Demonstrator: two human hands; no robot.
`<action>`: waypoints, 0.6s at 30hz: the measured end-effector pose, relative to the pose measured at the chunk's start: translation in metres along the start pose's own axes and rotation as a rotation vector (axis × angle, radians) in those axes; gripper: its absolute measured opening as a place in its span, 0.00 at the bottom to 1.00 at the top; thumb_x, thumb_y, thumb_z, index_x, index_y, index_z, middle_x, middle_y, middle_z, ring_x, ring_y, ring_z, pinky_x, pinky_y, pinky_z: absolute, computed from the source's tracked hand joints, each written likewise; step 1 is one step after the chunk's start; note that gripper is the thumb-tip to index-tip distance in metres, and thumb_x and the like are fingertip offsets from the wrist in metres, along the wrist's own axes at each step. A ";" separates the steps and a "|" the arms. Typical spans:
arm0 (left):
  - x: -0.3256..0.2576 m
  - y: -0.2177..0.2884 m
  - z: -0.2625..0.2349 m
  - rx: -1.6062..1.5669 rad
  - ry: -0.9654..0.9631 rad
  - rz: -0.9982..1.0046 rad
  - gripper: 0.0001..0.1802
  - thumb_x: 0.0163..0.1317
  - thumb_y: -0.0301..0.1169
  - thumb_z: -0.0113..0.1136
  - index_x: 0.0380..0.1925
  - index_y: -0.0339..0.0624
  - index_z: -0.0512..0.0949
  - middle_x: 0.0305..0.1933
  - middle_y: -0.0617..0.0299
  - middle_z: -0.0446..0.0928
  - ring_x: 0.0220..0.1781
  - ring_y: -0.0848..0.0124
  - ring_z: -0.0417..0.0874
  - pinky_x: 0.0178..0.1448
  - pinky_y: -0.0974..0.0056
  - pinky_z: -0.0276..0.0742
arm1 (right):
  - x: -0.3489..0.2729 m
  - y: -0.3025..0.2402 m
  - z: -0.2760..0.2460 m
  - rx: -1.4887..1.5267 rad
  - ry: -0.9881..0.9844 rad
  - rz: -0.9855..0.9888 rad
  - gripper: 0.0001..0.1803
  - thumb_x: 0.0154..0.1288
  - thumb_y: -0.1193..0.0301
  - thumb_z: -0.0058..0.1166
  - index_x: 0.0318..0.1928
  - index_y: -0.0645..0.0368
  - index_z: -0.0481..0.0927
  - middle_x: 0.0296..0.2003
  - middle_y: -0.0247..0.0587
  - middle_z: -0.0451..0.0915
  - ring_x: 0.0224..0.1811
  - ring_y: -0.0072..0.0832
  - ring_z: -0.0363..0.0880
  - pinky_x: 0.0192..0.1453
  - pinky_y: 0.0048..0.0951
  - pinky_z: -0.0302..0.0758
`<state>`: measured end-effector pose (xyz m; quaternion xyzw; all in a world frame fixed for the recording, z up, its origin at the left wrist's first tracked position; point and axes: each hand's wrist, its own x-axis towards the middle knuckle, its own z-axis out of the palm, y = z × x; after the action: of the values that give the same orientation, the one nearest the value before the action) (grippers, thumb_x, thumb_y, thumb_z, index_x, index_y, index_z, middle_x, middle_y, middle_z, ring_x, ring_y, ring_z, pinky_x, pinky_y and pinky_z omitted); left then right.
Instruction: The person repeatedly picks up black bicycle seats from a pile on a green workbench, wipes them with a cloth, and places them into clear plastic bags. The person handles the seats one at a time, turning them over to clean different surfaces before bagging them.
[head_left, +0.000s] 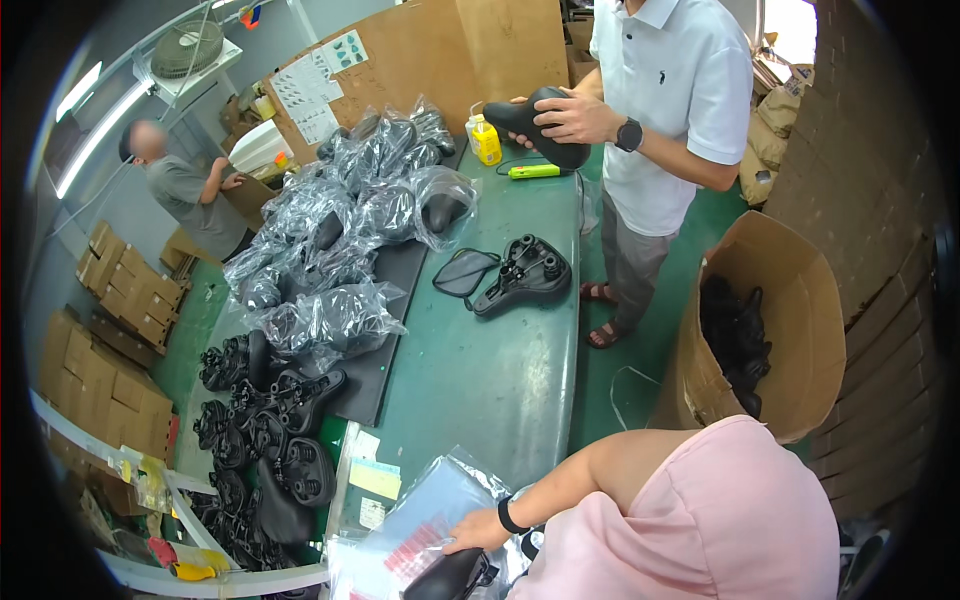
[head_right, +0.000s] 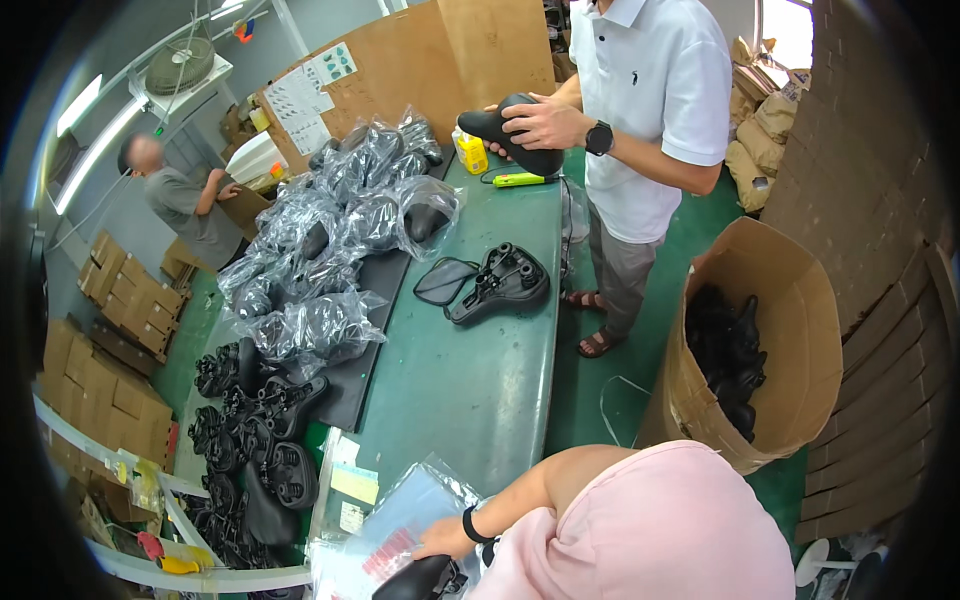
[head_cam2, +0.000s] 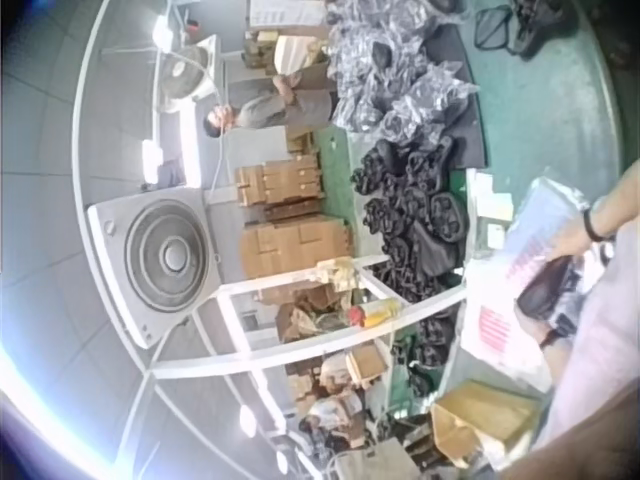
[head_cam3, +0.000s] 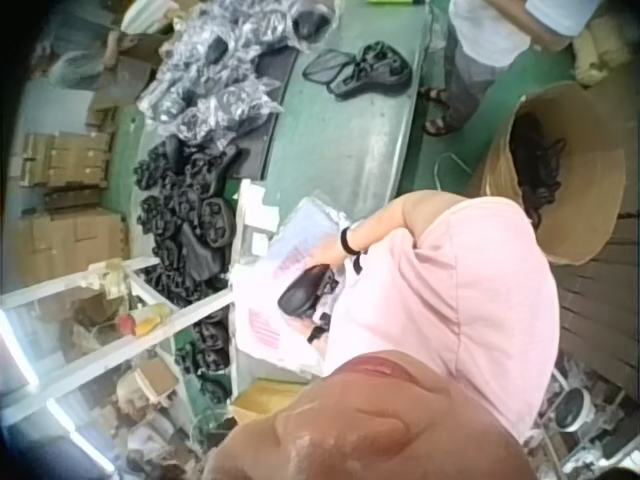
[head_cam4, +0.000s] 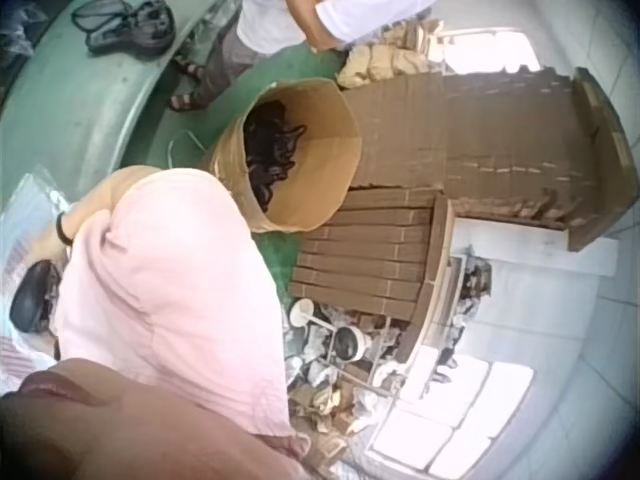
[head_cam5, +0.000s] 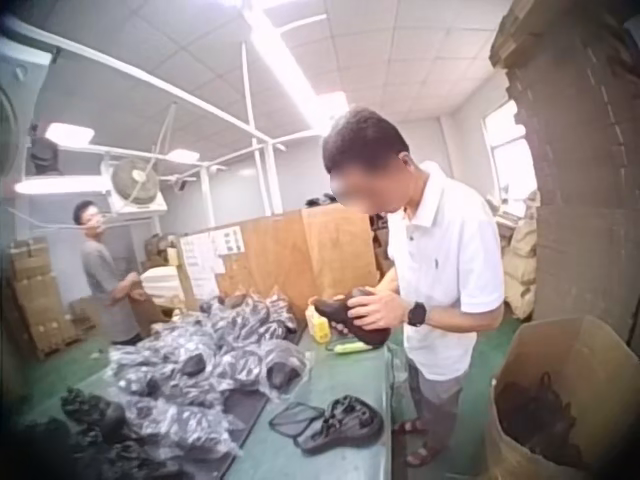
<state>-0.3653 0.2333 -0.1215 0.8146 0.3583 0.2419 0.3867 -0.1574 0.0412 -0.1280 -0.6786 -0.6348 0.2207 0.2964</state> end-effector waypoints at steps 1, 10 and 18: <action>0.004 -0.013 -0.006 0.066 0.067 0.099 0.18 0.65 0.28 0.51 0.51 0.27 0.72 0.37 0.51 0.77 0.34 0.62 0.75 0.42 0.60 0.72 | 0.001 -0.002 0.002 -0.008 0.005 -0.020 0.31 0.52 0.74 0.54 0.59 0.51 0.64 0.38 0.52 0.76 0.42 0.51 0.77 0.40 0.47 0.74; -0.004 0.067 -0.033 0.412 -0.073 0.349 0.12 0.67 0.30 0.52 0.40 0.32 0.81 0.37 0.45 0.81 0.38 0.53 0.81 0.46 0.59 0.74 | 0.025 -0.025 -0.003 0.144 -0.044 0.308 0.32 0.42 0.67 0.67 0.50 0.59 0.72 0.35 0.53 0.81 0.43 0.48 0.80 0.44 0.43 0.75; -0.029 0.120 -0.002 0.138 -0.365 0.439 0.12 0.67 0.29 0.52 0.47 0.38 0.81 0.43 0.43 0.81 0.44 0.59 0.82 0.53 0.59 0.74 | 0.036 -0.039 0.000 0.524 -0.121 0.499 0.30 0.49 0.65 0.65 0.52 0.65 0.73 0.44 0.51 0.80 0.47 0.40 0.79 0.49 0.34 0.73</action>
<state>-0.3374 0.1589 -0.0276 0.9271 0.1135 0.1442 0.3267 -0.1822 0.0781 -0.0989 -0.6993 -0.3882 0.4810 0.3592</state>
